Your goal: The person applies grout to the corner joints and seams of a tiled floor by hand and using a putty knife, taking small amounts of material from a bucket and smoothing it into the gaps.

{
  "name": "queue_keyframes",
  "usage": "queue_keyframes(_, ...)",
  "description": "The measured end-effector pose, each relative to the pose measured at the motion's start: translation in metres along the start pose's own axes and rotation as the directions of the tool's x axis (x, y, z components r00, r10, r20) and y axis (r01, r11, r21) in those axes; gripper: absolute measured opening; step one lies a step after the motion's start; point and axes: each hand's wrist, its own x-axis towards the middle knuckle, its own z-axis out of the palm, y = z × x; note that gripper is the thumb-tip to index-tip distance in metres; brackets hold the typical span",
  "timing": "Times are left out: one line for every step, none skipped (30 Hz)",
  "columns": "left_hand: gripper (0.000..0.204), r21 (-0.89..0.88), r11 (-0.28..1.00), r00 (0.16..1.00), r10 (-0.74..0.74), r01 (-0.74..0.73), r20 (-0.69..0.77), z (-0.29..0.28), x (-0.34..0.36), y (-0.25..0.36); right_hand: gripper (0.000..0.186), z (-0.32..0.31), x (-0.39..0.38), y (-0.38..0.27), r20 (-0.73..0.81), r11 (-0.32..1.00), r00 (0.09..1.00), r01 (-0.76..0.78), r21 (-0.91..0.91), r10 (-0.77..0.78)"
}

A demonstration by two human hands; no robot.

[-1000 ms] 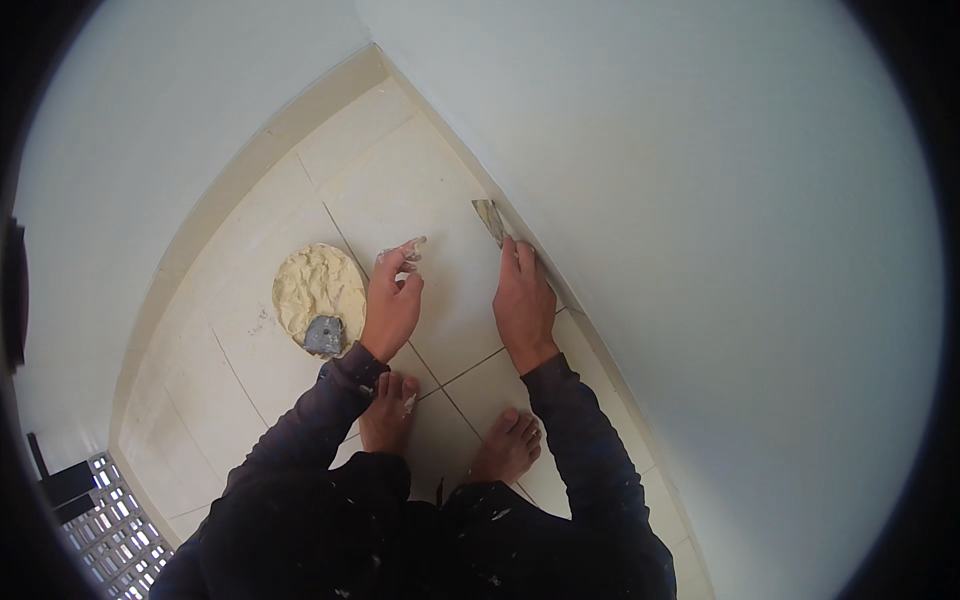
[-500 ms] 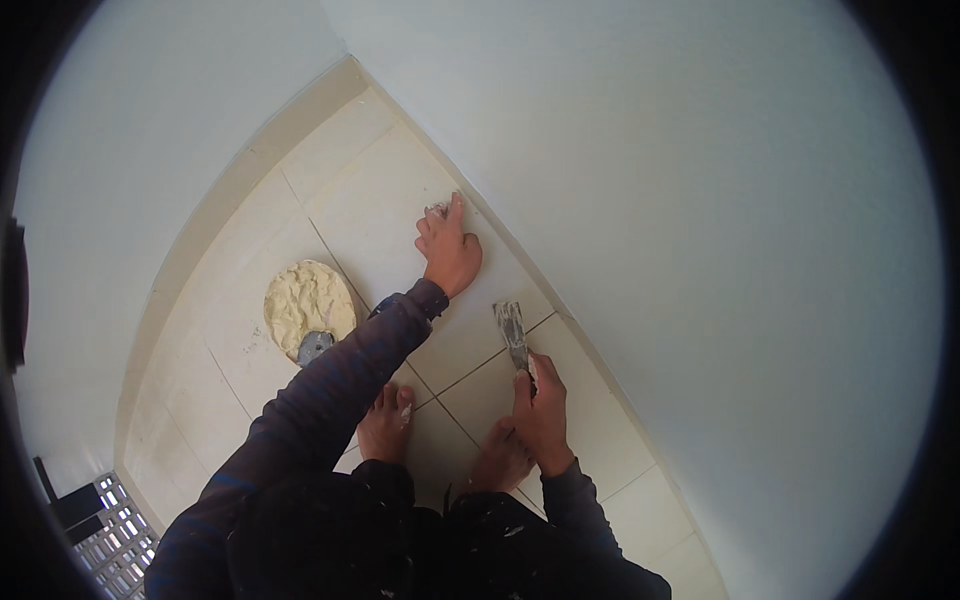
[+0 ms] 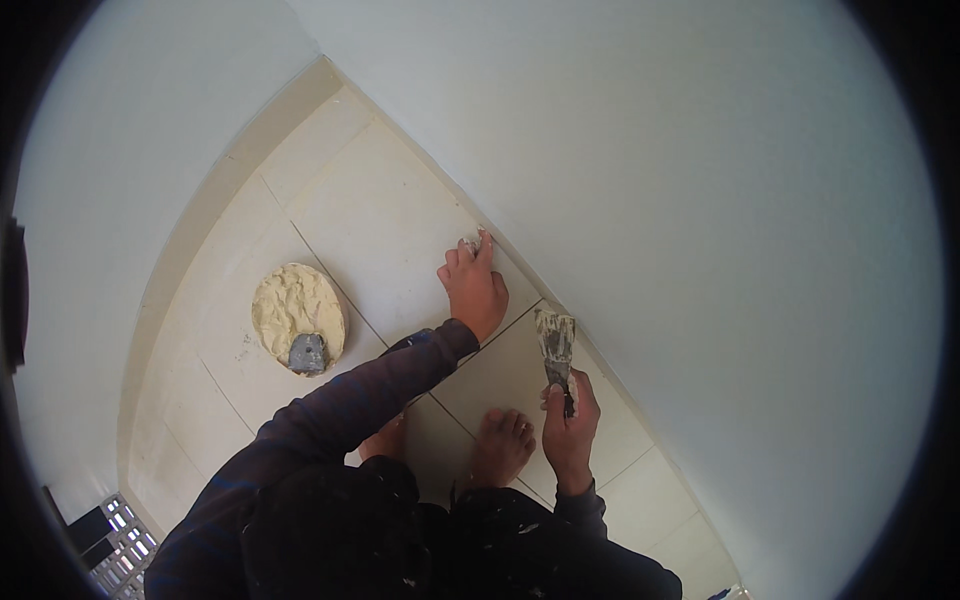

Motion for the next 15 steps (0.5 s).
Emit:
queue_keyframes(0.069, -0.002, 1.000, 1.000, 0.014, -0.014, 0.024, -0.001, -0.007, 0.001, 0.017, 0.001, -0.004, -0.002, -0.008, 1.000, 1.000, 0.019, 0.005, -0.019)
queue_keyframes(0.069, -0.004, 1.000, 1.000, 0.017, -0.017, 0.023, -0.003, -0.010, 0.001, 0.016, 0.003, -0.007, -0.004, -0.016, 0.999, 0.999, 0.044, 0.013, -0.043)
queue_keyframes(0.068, 0.012, 1.000, 0.999, 0.015, -0.015, 0.047, -0.005, -0.013, 0.001, 0.016, 0.004, -0.011, -0.008, -0.019, 0.999, 0.999, 0.046, 0.013, -0.045)
queue_keyframes(0.068, 0.027, 1.000, 0.997, 0.011, -0.013, 0.070, -0.007, -0.015, 0.000, 0.015, 0.006, -0.015, -0.013, -0.018, 0.999, 0.999, 0.043, 0.016, -0.042)
queue_keyframes(0.068, 0.028, 0.999, 0.998, 0.013, -0.015, 0.067, -0.008, -0.019, 0.000, 0.014, 0.007, -0.018, -0.015, -0.016, 0.999, 0.999, 0.040, 0.019, -0.040)
queue_keyframes(0.068, 0.024, 0.998, 0.997, 0.058, -0.059, 0.048, -0.010, -0.023, -0.001, 0.014, 0.006, -0.022, -0.014, -0.016, 0.999, 0.999, 0.043, 0.021, -0.043)
queue_keyframes(0.068, 0.022, 0.994, 0.994, 0.102, -0.102, 0.028, -0.010, -0.025, -0.003, 0.015, 0.004, -0.027, -0.010, -0.014, 0.998, 0.999, 0.040, 0.039, -0.040)
queue_keyframes(0.068, 0.020, 0.994, 0.994, 0.106, -0.106, 0.028, -0.013, -0.026, -0.001, 0.015, 0.001, -0.030, -0.009, -0.017, 0.998, 0.999, 0.036, 0.054, -0.035)
queue_keyframes(0.069, -0.026, 0.994, 0.989, 0.107, -0.105, 0.105, -0.017, -0.025, 0.000, 0.015, -0.001, -0.030, -0.009, -0.020, 0.998, 0.999, 0.038, 0.054, -0.037)
queue_keyframes(0.070, -0.072, 0.992, 0.977, 0.112, -0.100, 0.182, -0.022, -0.024, -0.001, 0.014, -0.003, -0.030, -0.009, -0.020, 0.998, 0.999, 0.048, 0.035, -0.047)
queue_keyframes(0.070, -0.074, 0.992, 0.977, 0.115, -0.103, 0.181, -0.025, -0.022, -0.003, 0.012, -0.004, -0.029, -0.010, -0.020, 0.998, 0.998, 0.058, 0.015, -0.058)
queue_keyframes(0.071, -0.074, 0.993, 0.988, 0.103, -0.095, 0.117, -0.029, -0.018, -0.005, 0.012, -0.003, -0.027, -0.011, -0.024, 0.998, 0.998, 0.060, 0.015, -0.059)
queue_keyframes(0.071, -0.074, 0.993, 0.995, 0.090, -0.086, 0.053, -0.032, -0.011, -0.008, 0.012, -0.003, -0.025, -0.013, -0.016, 0.998, 0.998, 0.056, 0.021, -0.055)
queue_keyframes(0.072, -0.081, 0.996, 0.999, 0.031, -0.030, 0.009, -0.040, 0.001, -0.010, 0.012, -0.002, -0.024, -0.014, -0.003, 0.998, 0.999, 0.050, 0.031, -0.050)
queue_keyframes(0.073, -0.091, 0.996, 0.999, -0.029, 0.026, -0.036, -0.046, 0.017, -0.013, 0.012, 0.000, -0.024, -0.013, 0.001, 0.998, 0.999, 0.050, 0.031, -0.050)
